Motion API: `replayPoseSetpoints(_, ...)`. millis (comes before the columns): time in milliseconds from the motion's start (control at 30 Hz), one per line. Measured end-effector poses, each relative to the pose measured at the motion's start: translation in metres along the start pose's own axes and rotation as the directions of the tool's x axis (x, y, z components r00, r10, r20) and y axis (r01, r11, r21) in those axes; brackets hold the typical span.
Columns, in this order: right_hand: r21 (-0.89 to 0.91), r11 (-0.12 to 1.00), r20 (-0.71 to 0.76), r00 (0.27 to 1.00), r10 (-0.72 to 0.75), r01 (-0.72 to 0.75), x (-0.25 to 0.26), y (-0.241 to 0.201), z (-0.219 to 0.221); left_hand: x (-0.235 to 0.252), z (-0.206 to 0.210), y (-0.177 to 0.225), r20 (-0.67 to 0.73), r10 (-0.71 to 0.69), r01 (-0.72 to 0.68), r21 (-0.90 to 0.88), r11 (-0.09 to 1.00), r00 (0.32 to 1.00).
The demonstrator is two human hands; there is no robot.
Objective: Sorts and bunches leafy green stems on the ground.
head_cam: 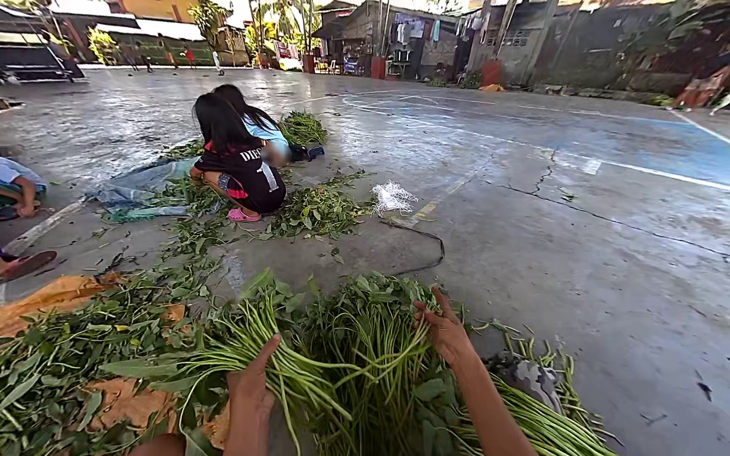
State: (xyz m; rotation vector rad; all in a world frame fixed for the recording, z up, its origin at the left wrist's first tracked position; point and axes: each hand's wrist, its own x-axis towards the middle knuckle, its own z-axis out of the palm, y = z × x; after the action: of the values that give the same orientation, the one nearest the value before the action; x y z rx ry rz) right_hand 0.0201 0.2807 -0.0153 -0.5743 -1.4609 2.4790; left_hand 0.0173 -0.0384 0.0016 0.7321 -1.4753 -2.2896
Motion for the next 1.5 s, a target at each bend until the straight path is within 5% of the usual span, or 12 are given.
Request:
replayPoseSetpoints(67, 0.007, 0.999, 0.118, 0.992, -0.044, 0.044, 0.005, -0.005, -0.005, 0.001, -0.003, 0.001, 0.028, -0.004, 0.004, 0.003, 1.0, 1.0)
replayPoseSetpoints(167, -0.249, 0.959, 0.131, 0.986, -0.107, 0.137, 0.009, -0.008, 0.002, 0.001, -0.004, -0.004, 0.066, -0.025, 0.022, 0.036, 0.999, 0.998)
replayPoseSetpoints(267, -0.381, 0.89, 0.294, 0.946, -0.138, 0.248, -0.005, -0.006, 0.019, -0.013, 0.005, -0.016, 0.12, -0.023, 0.006, 0.135, 0.991, 0.993)
replayPoseSetpoints(567, -0.491, 0.795, 0.634, 0.772, 0.047, 0.355, -0.053, 0.045, 0.064, -0.046, 0.025, -0.065, 0.409, -0.232, 0.148, 0.226, 0.963, 0.882)
replayPoseSetpoints(767, -0.416, 0.864, 0.581, 0.814, 0.013, 0.283, -0.06, 0.058, 0.072, -0.041, 0.021, -0.066, 0.512, -0.398, 0.243, 0.343, 0.907, 0.761)
replayPoseSetpoints(933, -0.372, 0.902, 0.547, 0.837, 0.023, 0.219, -0.062, 0.066, 0.073, -0.046, 0.022, -0.08, 0.532, -0.334, 0.188, 0.31, 0.932, 0.778)
replayPoseSetpoints(1233, -0.56, 0.748, 0.644, 0.756, 0.122, 0.357, -0.064, 0.048, 0.065, -0.052, 0.023, -0.086, 0.52, -0.324, 0.212, 0.264, 0.941, 0.791)
replayPoseSetpoints(1367, -0.731, 0.477, 0.664, 0.668, 0.335, 0.487, -0.08, 0.01, 0.053, -0.052, 0.025, -0.085, 0.504, -0.343, 0.268, 0.217, 0.939, 0.793)
replayPoseSetpoints(1433, -0.763, 0.405, 0.626, 0.731, 0.271, 0.504, -0.09, -0.002, 0.038, -0.045, 0.024, -0.085, 0.509, -0.349, 0.296, 0.185, 0.937, 0.787)
replayPoseSetpoints(1500, -0.829, 0.379, 0.465, 0.883, 0.059, 0.411, -0.09, 0.001, 0.023, -0.039, 0.024, -0.087, 0.553, -0.331, 0.291, 0.163, 0.943, 0.765)
